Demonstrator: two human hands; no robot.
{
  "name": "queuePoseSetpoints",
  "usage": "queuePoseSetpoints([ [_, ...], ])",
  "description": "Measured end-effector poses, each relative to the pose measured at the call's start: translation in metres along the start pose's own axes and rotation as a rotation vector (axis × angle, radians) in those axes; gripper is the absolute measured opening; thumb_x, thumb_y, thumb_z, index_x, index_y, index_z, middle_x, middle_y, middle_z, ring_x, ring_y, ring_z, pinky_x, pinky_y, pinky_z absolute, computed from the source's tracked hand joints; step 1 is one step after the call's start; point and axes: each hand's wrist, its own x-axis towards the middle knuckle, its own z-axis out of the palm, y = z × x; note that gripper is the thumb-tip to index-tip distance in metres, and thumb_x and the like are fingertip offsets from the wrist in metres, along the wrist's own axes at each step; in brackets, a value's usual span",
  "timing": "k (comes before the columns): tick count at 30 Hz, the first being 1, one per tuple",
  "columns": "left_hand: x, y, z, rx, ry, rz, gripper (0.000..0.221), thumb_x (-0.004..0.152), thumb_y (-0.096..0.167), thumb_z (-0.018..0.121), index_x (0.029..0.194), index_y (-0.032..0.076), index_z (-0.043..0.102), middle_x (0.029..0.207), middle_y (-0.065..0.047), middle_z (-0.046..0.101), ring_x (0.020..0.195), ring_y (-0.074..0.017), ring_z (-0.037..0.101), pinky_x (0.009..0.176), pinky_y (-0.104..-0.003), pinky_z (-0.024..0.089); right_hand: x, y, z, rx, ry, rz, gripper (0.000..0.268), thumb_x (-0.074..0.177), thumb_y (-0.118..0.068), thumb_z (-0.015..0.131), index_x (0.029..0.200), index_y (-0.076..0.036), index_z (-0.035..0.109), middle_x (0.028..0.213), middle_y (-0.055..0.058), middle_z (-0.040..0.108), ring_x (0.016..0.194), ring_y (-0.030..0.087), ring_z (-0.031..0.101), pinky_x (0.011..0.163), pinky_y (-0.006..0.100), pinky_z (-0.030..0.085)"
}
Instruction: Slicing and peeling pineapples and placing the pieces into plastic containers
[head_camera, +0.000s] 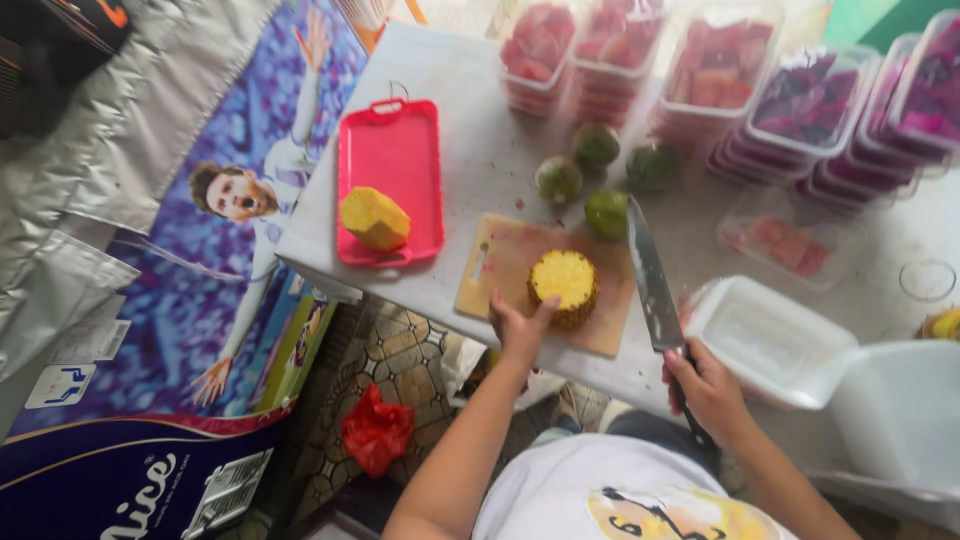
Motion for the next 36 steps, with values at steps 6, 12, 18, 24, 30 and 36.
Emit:
queuePoseSetpoints([
  [6,-0.02,0.067,-0.003,0.567,-0.194,0.384,0.152,0.054,0.059,0.092,0.163,0.018,-0.006,0.164,-0.02,0.011,0.151,-0.0443,0.02,0.112,-0.068,0.029,0.002,0.017,0.016,0.197,0.025,-0.051,0.023,0.101,-0.015,0.057,0.084,-0.001,0.06,0.055,0.015,0.057,0.03,0.025,0.054,0.027,0.035,0.044],
  [12,0.001,0.05,0.021,0.625,-0.126,0.476,0.145,0.051,0.048,0.096,0.161,0.006,0.011,0.151,-0.023,0.034,0.133,-0.0459,0.047,0.105,-0.058,0.045,-0.012,-0.004,0.018,0.157,0.073,0.02,0.035,0.096,-0.018,0.063,0.064,-0.002,0.06,0.033,0.013,0.049,0.022,0.024,0.049,0.024,0.03,0.038],
  [18,0.007,0.086,-0.017,0.591,-0.396,0.569,0.145,0.054,0.042,0.099,0.162,0.01,0.009,0.149,-0.028,0.041,0.136,-0.0483,0.046,0.105,-0.061,0.046,-0.017,0.002,0.009,0.169,0.151,0.041,0.032,0.094,-0.013,0.064,0.065,-0.001,0.06,0.036,0.015,0.051,0.024,0.024,0.05,0.027,0.031,0.041],
  [24,0.109,0.01,-0.069,0.71,-0.027,0.363,0.085,0.088,0.063,0.071,0.144,0.005,0.044,0.135,-0.023,0.052,0.128,-0.0466,0.053,0.111,-0.057,0.039,-0.019,-0.001,0.007,0.175,0.167,0.074,0.035,0.097,-0.014,0.062,0.065,-0.001,0.058,0.038,0.014,0.051,0.026,0.023,0.051,0.028,0.032,0.043],
  [30,0.174,-0.091,-0.066,0.827,0.032,0.228,0.055,0.078,0.048,0.075,0.123,0.021,0.06,0.12,-0.007,0.058,0.11,-0.0361,0.064,0.098,-0.049,0.048,-0.015,0.004,0.014,0.016,0.128,0.198,0.032,0.094,-0.018,0.064,0.067,-0.003,0.06,0.034,0.016,0.049,0.027,0.027,0.053,0.031,0.032,0.042],
  [36,0.154,-0.114,-0.053,0.792,0.065,0.396,0.046,0.076,0.028,0.072,0.117,0.013,0.058,0.111,-0.015,0.06,0.1,-0.0468,0.065,0.089,-0.057,0.054,-0.003,0.014,0.017,-0.076,0.105,0.251,0.032,0.094,-0.021,0.064,0.068,-0.004,0.06,0.035,0.017,0.051,0.029,0.028,0.055,0.032,0.032,0.044],
])
